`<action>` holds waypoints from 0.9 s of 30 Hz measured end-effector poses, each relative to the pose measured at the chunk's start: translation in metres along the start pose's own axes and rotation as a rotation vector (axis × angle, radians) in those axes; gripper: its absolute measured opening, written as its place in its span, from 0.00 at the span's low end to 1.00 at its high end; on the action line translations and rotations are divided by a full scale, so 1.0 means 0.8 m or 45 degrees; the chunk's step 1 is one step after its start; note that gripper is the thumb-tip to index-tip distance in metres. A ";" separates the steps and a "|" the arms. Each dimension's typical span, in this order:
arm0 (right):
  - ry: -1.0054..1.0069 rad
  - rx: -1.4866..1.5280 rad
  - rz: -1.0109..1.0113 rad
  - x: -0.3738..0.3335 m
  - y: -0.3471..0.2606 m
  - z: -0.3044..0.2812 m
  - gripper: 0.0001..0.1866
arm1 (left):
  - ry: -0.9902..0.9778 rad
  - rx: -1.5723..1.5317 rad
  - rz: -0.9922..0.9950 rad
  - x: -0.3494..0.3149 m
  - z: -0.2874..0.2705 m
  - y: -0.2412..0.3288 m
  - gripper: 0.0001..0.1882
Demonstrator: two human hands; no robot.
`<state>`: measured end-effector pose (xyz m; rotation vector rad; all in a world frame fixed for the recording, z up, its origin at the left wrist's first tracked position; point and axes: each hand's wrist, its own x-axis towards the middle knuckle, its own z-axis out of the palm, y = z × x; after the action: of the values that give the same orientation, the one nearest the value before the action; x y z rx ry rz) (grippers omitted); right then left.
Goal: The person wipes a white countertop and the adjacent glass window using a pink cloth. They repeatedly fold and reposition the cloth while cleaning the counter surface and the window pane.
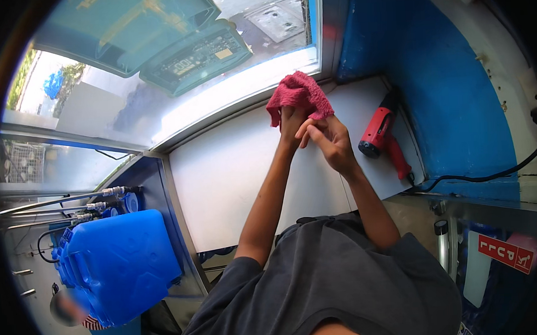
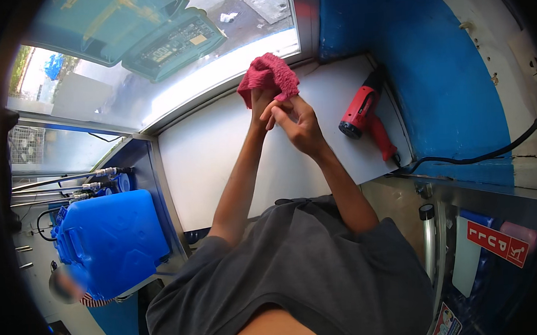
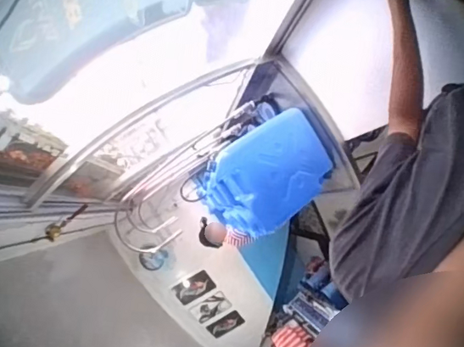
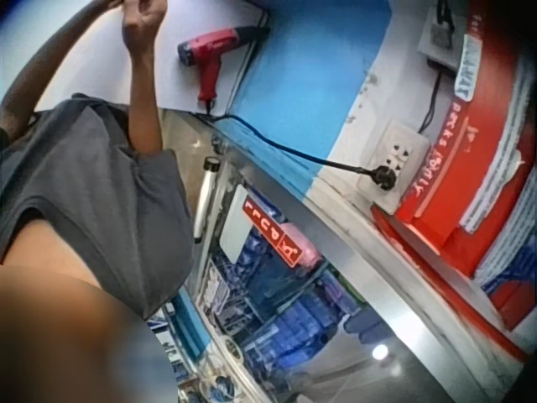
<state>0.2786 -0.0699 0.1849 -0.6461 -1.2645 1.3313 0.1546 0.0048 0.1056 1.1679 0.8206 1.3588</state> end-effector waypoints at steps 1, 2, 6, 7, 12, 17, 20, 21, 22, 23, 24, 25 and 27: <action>0.103 0.069 0.020 0.004 0.015 -0.005 0.04 | -0.045 0.341 0.029 0.022 -0.005 -0.007 0.09; 0.169 0.096 0.019 0.010 0.031 -0.014 0.05 | -0.100 0.652 0.002 0.038 -0.008 -0.014 0.09; 0.341 -0.114 0.214 0.051 0.105 -0.069 0.05 | -0.690 1.349 -0.244 0.087 -0.018 -0.037 0.13; 0.429 -0.266 0.287 0.064 0.122 -0.082 0.08 | -0.552 1.334 -0.074 0.094 -0.012 -0.044 0.13; 0.565 -1.062 0.078 0.108 0.170 -0.136 0.15 | -0.433 1.509 0.392 0.126 -0.002 -0.063 0.19; 0.575 -1.108 0.075 0.101 0.194 -0.158 0.14 | -0.414 1.560 0.596 0.131 -0.014 -0.077 0.26; 0.624 -1.040 0.190 0.095 0.216 -0.152 0.14 | -0.383 1.588 0.638 0.132 -0.015 -0.079 0.25; 0.614 -1.045 0.144 0.094 0.224 -0.148 0.14 | -0.365 1.597 0.664 0.132 -0.015 -0.078 0.24; 0.635 -1.054 0.126 0.093 0.232 -0.141 0.15 | -0.360 1.581 0.624 0.133 -0.014 -0.077 0.24; 0.651 -1.064 0.129 0.092 0.238 -0.137 0.15 | -0.356 1.566 0.589 0.135 -0.013 -0.076 0.24; 0.627 -1.007 0.166 0.090 0.242 -0.133 0.15 | -0.340 1.570 0.575 0.136 -0.012 -0.075 0.23; 0.600 -0.950 0.225 0.088 0.245 -0.129 0.15 | -0.336 1.561 0.558 0.139 -0.011 -0.074 0.21; 0.589 -0.810 0.336 0.083 0.246 -0.125 0.15 | -0.347 1.580 0.497 0.141 -0.009 -0.076 0.19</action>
<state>0.2884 0.0631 -0.0033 -1.5163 -1.2318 0.8838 0.1768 0.1257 0.0667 2.5045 1.3222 0.8626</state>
